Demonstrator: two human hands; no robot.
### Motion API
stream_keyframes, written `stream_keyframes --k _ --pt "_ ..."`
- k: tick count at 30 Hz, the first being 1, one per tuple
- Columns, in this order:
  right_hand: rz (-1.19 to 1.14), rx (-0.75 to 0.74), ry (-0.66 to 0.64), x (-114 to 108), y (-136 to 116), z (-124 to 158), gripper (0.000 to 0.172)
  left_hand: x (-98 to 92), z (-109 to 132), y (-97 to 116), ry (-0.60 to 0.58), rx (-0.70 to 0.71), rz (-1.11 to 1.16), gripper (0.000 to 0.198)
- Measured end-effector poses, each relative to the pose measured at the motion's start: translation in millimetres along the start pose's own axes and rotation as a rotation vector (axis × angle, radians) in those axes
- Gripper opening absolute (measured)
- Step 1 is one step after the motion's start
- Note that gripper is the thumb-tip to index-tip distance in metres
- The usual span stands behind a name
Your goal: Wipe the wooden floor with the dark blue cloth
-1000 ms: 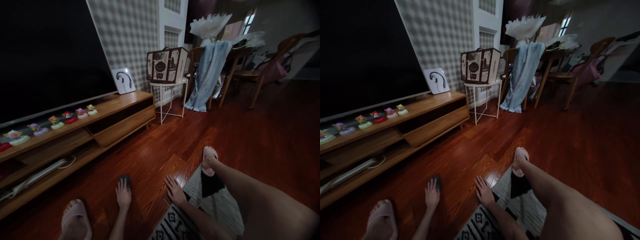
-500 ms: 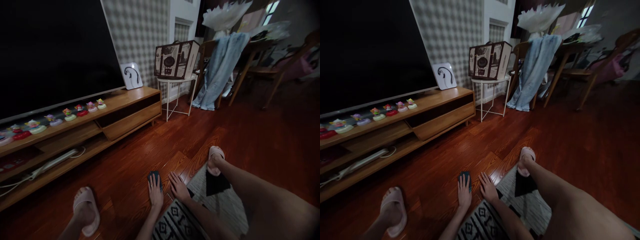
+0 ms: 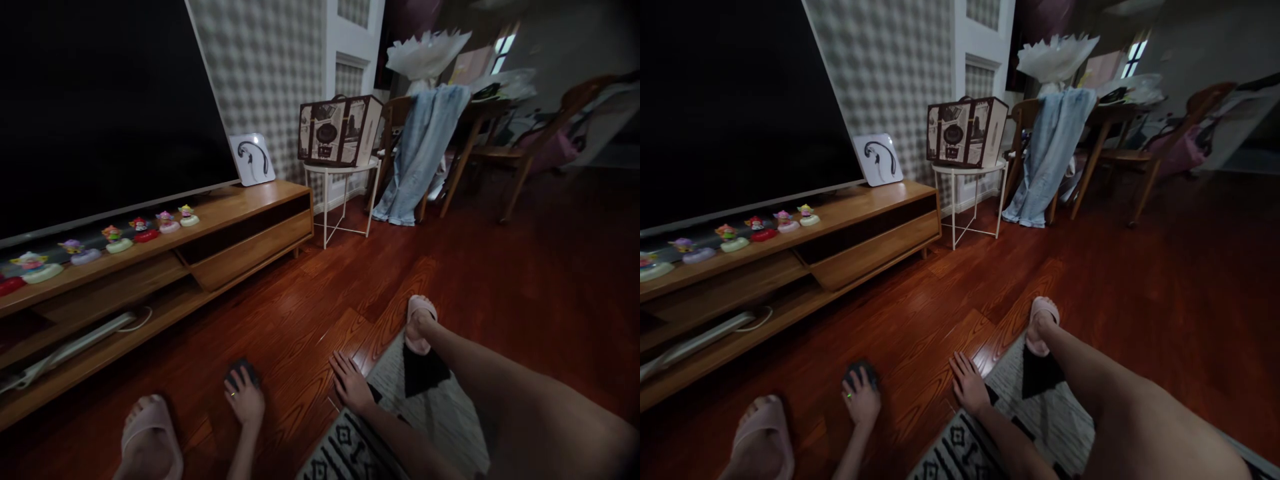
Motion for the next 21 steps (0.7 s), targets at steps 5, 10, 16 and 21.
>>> stream_keyframes --k 5,10,16,21 --pt "0.006 0.023 -0.024 -4.5 -3.8 0.7 0.061 19.0 61.5 103.3 -0.060 0.385 0.056 0.070" --pt "0.017 0.013 -0.018 -5.2 -3.8 1.4 0.061 9.7 53.5 119.3 -0.124 0.505 0.044 0.081" --pt "0.020 -0.007 0.010 -1.1 -0.3 0.7 0.061 -11.9 -30.3 9.1 -0.107 0.131 0.011 0.065" --pt "0.003 0.002 -0.002 -3.1 -1.5 0.7 0.062 -12.9 -32.8 -37.0 -0.038 -0.097 0.016 0.056"
Point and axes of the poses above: each hand's wrist, its own z-axis away from the middle knuckle, its own x-axis out of the palm, y = z × x, the point moved 1 cm from there along -z, towards the middle knuckle, and after that the axes turned 9 degrees about -y, right-handed, at the moved point
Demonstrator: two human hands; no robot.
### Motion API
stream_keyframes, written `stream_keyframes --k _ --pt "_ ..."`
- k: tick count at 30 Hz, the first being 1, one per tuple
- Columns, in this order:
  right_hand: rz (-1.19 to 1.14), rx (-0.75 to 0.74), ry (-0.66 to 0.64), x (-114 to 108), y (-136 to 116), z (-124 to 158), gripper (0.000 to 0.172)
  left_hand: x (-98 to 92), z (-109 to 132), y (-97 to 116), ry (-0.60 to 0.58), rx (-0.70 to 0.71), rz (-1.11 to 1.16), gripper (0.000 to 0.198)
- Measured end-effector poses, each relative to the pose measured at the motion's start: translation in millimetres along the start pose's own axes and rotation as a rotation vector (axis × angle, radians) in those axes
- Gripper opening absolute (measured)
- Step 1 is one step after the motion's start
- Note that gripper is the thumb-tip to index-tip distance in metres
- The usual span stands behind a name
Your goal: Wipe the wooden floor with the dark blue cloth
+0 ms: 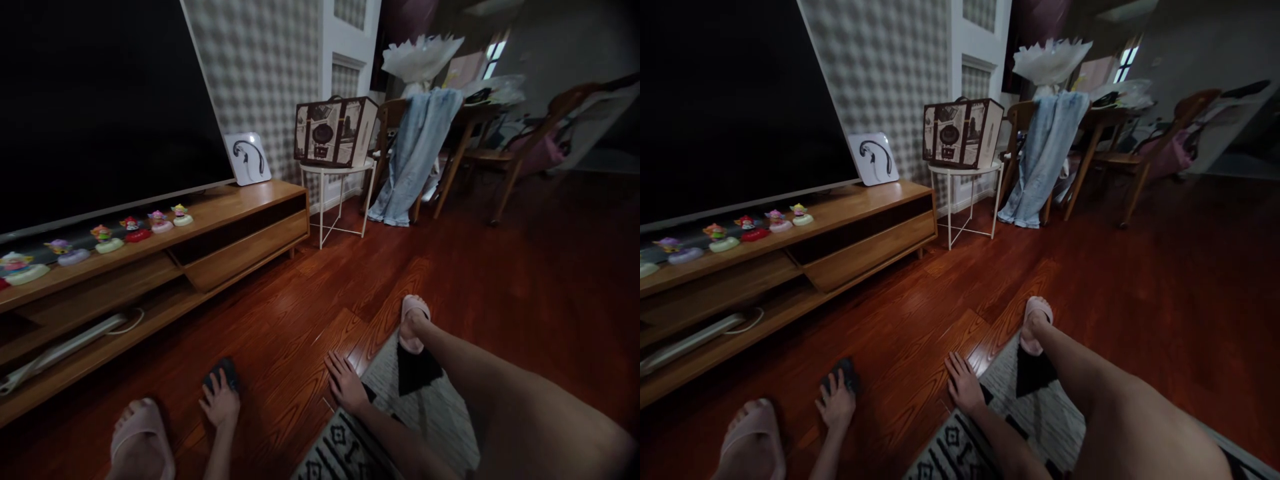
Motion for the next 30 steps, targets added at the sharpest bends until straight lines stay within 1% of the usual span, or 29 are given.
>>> stream_keyframes --k 1,2,3,5,7,8,9,10,11,12,13,15,16,18,20,21,23,25,27,30 --pt "-0.006 0.006 -0.006 -1.2 -0.8 0.1 0.062 1.6 8.7 6.9 0.004 0.029 -0.007 0.057" --pt "-0.013 0.010 -0.012 -2.4 -1.7 0.1 0.063 3.6 19.9 19.2 0.002 0.086 -0.014 0.058" --pt "-0.019 0.015 -0.017 -3.5 -2.5 0.2 0.063 5.8 33.1 35.7 -0.009 0.164 -0.021 0.061" --pt "-0.028 0.019 -0.024 -5.0 -3.9 0.3 0.062 11.4 63.0 76.6 -0.060 0.372 -0.025 0.068" --pt "-0.029 0.019 -0.022 -4.9 -4.2 0.3 0.060 18.1 91.8 117.3 -0.146 0.555 0.003 0.077" --pt "-0.025 0.017 -0.017 -4.2 -3.9 0.2 0.059 21.3 103.0 134.3 -0.190 0.627 0.030 0.079" --pt "-0.020 0.014 -0.012 -3.1 -3.2 0.1 0.058 23.7 110.7 147.4 -0.227 0.675 0.064 0.081" --pt "-0.013 0.011 -0.006 -1.7 -2.2 0.0 0.058 25.1 114.1 156.1 -0.257 0.698 0.103 0.082" --pt "-0.004 0.007 -0.001 0.1 -0.9 -0.2 0.057 25.1 112.6 159.8 -0.274 0.694 0.143 0.082" --pt "0.004 0.004 0.003 2.2 0.8 -0.5 0.057 23.5 106.5 158.7 -0.280 0.670 0.178 0.082" --pt "0.011 0.002 0.008 4.5 2.6 -0.7 0.057 20.4 96.3 152.8 -0.276 0.634 0.204 0.082" --pt "0.024 -0.002 0.017 9.5 6.5 -1.4 0.057 10.1 67.1 129.8 -0.247 0.546 0.233 0.081" --pt "0.028 -0.005 0.024 12.0 8.2 -1.7 0.058 3.5 50.6 114.4 -0.209 0.499 0.238 0.080" --pt "0.034 -0.011 0.043 16.2 10.6 -2.2 0.059 -10.5 20.3 81.9 -0.094 0.396 0.231 0.077" --pt "0.035 -0.022 0.060 18.4 11.2 -2.4 0.060 -20.8 0.7 54.7 0.035 0.314 0.199 0.071" --pt "0.035 -0.024 0.066 18.6 10.8 -2.4 0.060 -22.8 -3.5 45.3 0.079 0.290 0.175 0.068" --pt "0.035 -0.024 0.070 17.6 9.4 -2.3 0.060 -18.6 0.1 36.8 0.098 0.283 0.122 0.064" --pt "0.036 -0.018 0.067 15.5 7.7 -2.0 0.059 -4.5 16.6 40.4 0.061 0.291 0.088 0.063" --pt "0.040 -0.014 0.061 13.5 6.5 -1.7 0.058 14.2 40.4 52.7 0.035 0.304 0.089 0.066" --pt "0.048 -0.015 0.053 12.7 6.3 -1.5 0.057 37.9 75.4 79.2 0.046 0.367 0.126 0.071"
Point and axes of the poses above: each hand's wrist, its own z-axis away from the middle knuckle, its own x-axis out of the palm, y = z × x, the point moved 1 cm from there along -z, towards the middle knuckle, and after that the axes turned 9 degrees about -y, right-handed, at the moved point
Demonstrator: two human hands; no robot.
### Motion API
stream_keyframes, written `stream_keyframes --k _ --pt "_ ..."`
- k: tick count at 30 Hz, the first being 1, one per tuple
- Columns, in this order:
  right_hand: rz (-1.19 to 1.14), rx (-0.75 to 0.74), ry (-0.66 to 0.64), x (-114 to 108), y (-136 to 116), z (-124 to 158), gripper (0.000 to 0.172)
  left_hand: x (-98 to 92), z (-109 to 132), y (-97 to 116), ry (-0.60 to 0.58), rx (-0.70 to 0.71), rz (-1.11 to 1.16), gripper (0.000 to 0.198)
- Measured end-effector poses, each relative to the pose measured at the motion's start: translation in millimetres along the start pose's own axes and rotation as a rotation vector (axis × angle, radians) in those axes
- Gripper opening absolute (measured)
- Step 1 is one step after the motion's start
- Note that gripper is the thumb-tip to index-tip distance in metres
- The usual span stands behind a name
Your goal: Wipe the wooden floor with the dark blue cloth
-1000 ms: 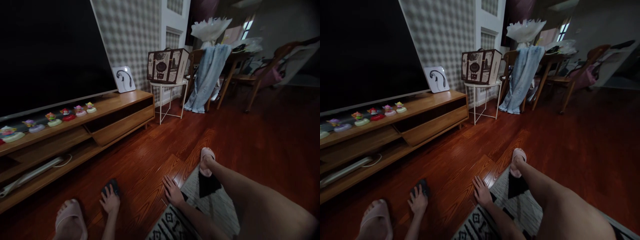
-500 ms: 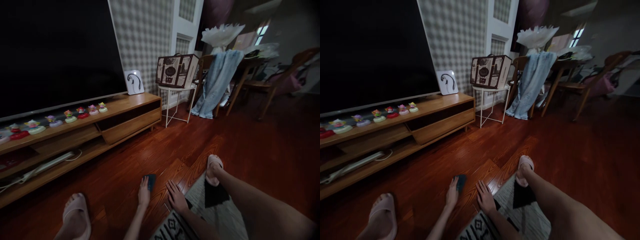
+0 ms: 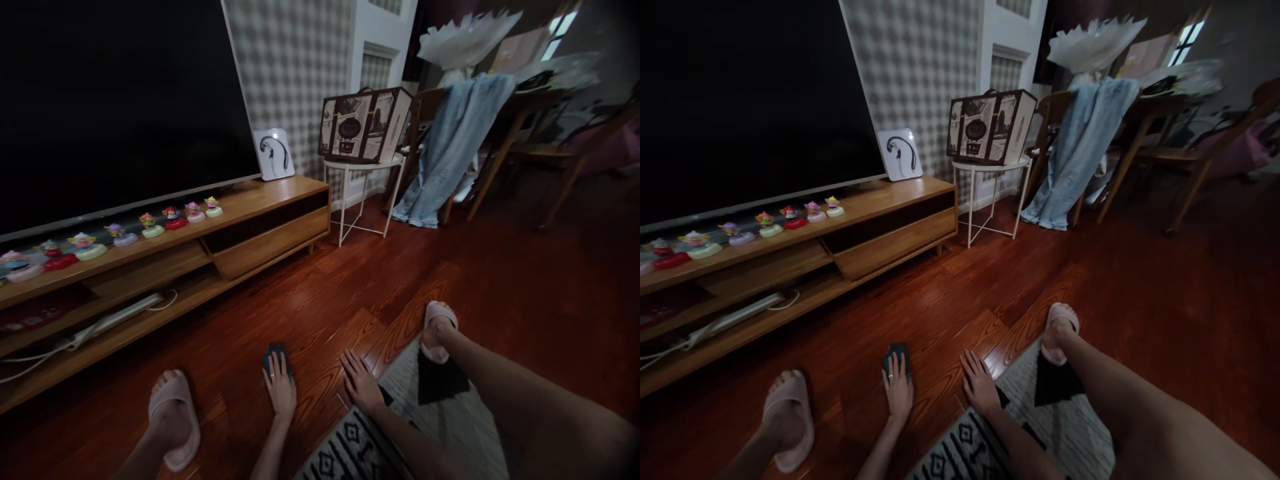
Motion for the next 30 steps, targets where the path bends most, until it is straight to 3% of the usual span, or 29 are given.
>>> stream_keyframes --k 5,9,12,15,20,23,26,30 --pt "0.021 -0.004 0.009 4.7 2.5 0.1 0.057 14.9 13.5 38.3 -0.064 0.216 0.020 0.080" --pt "0.033 -0.024 0.044 9.4 5.2 0.5 0.058 9.8 1.8 27.3 -0.112 0.282 0.099 0.083" --pt "0.041 -0.039 0.062 10.8 6.4 0.2 0.058 2.1 -17.1 -0.6 -0.140 0.266 0.208 0.080" --pt "0.048 -0.036 0.066 10.4 6.1 -0.3 0.057 -8.8 -40.5 -44.2 -0.131 0.196 0.271 0.085" --pt "0.049 -0.034 0.071 8.9 5.0 -0.2 0.058 -30.1 -59.8 -139.0 0.118 -0.073 0.203 0.078" --pt "0.042 -0.039 0.083 9.9 5.7 0.1 0.059 -32.0 -45.5 -160.8 0.200 -0.117 0.134 0.074" --pt "0.032 -0.044 0.090 11.5 6.7 -0.1 0.060 -21.3 -20.5 -125.3 0.136 -0.036 0.099 0.069" --pt "0.015 -0.039 0.069 11.3 6.4 -0.8 0.059 -1.4 4.6 -25.4 -0.071 0.199 0.111 0.085"
Point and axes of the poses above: each hand's wrist, its own z-axis away from the middle knuckle, its own x-axis out of the palm, y = z × x, the point moved 1 cm from there along -z, towards the middle knuckle, and after that the axes turned 9 degrees about -y, right-handed, at the moved point
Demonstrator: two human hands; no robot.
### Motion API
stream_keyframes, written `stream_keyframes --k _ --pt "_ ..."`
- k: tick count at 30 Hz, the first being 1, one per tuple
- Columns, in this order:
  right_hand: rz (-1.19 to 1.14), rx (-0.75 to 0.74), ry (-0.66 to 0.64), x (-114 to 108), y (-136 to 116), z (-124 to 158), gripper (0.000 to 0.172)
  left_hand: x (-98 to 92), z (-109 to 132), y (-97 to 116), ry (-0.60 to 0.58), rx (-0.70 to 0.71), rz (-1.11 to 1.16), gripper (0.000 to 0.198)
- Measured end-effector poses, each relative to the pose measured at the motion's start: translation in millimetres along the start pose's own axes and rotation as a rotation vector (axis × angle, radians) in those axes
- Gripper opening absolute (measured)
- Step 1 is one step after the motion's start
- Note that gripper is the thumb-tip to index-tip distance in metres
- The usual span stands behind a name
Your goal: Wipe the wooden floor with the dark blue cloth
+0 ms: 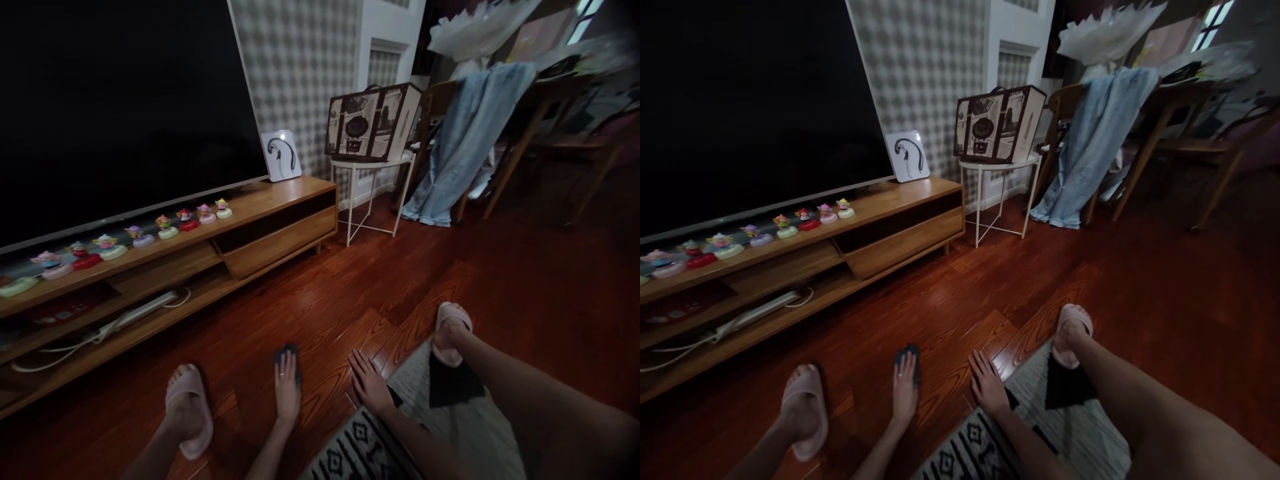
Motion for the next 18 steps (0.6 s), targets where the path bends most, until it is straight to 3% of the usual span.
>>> stream_keyframes --k 3,5,7,13,15,18 --pt "0.003 0.010 -0.029 -2.0 -1.2 0.0 0.058 10.8 -11.9 52.8 -0.110 0.089 0.171 0.092" --pt "0.015 0.018 -0.037 -2.6 -1.7 0.2 0.057 5.4 -25.2 58.8 -0.078 0.040 0.267 0.086" --pt "0.025 0.020 -0.035 -1.9 -1.2 0.5 0.056 -10.0 -40.1 41.2 -0.012 -0.037 0.302 0.077" --pt "0.017 0.007 -0.017 3.4 1.9 -0.3 0.058 -83.1 -65.1 -59.1 0.150 -0.224 0.195 0.070" --pt "0.015 0.005 -0.015 3.4 1.7 -0.7 0.057 -92.9 -62.9 -71.4 0.173 -0.253 0.136 0.070" --pt "0.019 0.011 -0.019 1.7 0.7 -0.8 0.057 -75.7 -50.2 -57.3 0.141 -0.259 0.075 0.069"
Point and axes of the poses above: each hand's wrist, its own z-axis away from the middle knuckle, its own x-axis out of the palm, y = z × x, the point moved 1 cm from there along -z, towards the middle knuckle, and after that the axes turned 9 degrees about -y, right-handed, at the moved point
